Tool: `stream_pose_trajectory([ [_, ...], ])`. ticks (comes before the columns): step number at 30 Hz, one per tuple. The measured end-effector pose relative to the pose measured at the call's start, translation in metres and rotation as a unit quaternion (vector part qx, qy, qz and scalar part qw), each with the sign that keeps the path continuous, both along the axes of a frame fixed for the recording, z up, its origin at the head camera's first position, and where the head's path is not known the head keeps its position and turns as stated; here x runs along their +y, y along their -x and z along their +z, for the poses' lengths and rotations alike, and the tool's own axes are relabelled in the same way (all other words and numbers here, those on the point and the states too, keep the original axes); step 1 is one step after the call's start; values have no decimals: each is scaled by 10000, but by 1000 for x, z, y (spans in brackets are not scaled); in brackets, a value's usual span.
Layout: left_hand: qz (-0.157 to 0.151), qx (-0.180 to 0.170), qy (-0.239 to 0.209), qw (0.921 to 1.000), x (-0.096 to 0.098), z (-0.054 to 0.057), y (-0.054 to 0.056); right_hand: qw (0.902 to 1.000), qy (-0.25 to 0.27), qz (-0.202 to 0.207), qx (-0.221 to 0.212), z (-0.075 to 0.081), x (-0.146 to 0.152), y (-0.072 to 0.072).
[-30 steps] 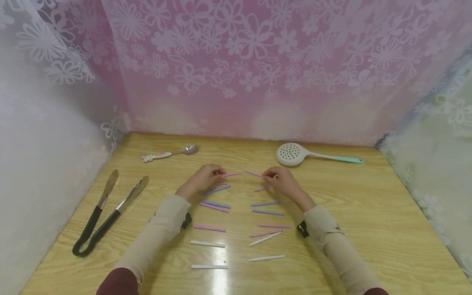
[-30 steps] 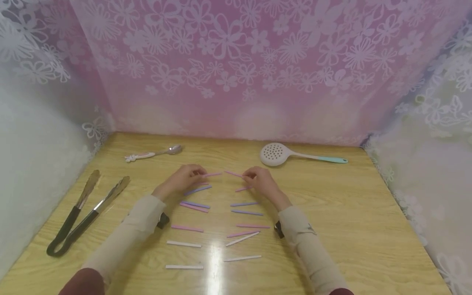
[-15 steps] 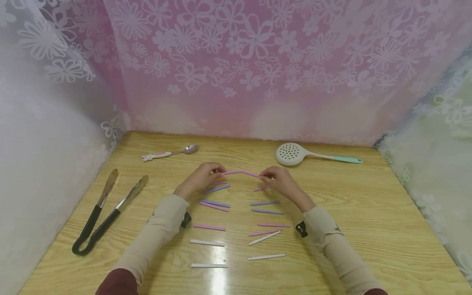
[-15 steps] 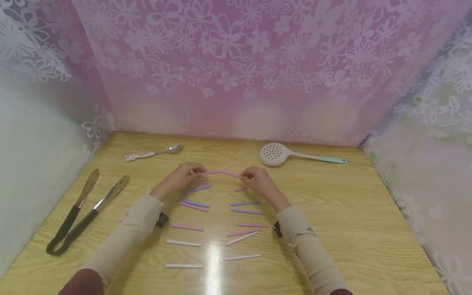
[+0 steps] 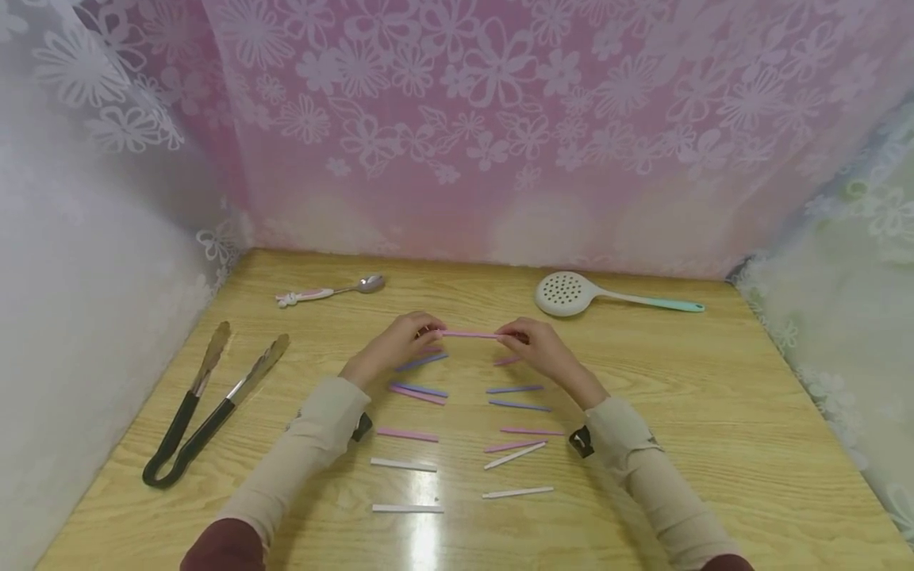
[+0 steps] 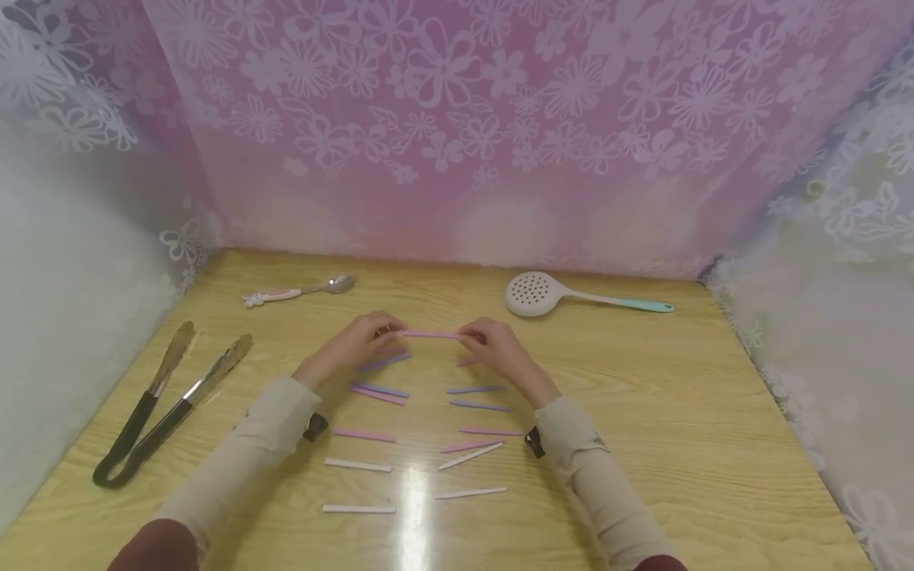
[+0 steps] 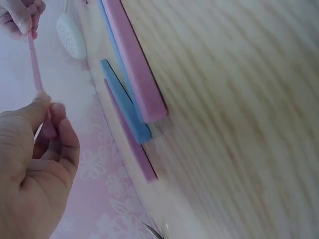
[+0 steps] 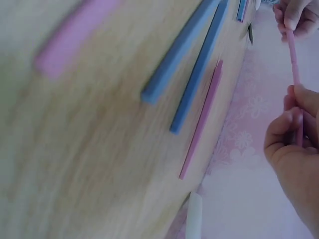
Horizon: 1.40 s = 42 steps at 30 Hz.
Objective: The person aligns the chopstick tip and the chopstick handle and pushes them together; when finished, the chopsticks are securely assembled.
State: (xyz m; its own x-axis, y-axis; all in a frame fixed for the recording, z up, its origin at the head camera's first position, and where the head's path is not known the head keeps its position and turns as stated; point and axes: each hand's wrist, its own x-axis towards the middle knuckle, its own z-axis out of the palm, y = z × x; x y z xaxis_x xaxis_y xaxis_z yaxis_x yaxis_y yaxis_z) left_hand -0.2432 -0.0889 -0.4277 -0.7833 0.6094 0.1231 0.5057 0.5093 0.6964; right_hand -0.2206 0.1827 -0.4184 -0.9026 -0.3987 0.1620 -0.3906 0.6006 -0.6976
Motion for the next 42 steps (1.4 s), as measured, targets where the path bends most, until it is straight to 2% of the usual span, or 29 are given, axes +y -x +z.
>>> stream_pose_trajectory([
  [7,64,580,30,9983,4,6,-2,9988,371,-29,328,-1,-6,-5],
  [13,246,751,19,9969,7,13,-6,9975,567,-32,425,2,-9,-8],
  [19,359,862,87,9956,10,13,-6,9961,601,17,642,1,-12,-6],
  [26,259,231,287,9990,11,5,6,9978,149,175,630,-4,-4,9],
  [28,228,229,317,9990,10,3,10,9975,11,169,692,-5,0,13],
  [31,360,216,432,9982,7,0,12,9980,-178,152,584,-6,6,19],
  [35,454,-18,529,9976,1,-1,11,9988,-387,109,292,-8,11,23],
  [42,515,-590,711,9944,-4,-4,13,9958,-817,202,-352,-20,11,33],
])
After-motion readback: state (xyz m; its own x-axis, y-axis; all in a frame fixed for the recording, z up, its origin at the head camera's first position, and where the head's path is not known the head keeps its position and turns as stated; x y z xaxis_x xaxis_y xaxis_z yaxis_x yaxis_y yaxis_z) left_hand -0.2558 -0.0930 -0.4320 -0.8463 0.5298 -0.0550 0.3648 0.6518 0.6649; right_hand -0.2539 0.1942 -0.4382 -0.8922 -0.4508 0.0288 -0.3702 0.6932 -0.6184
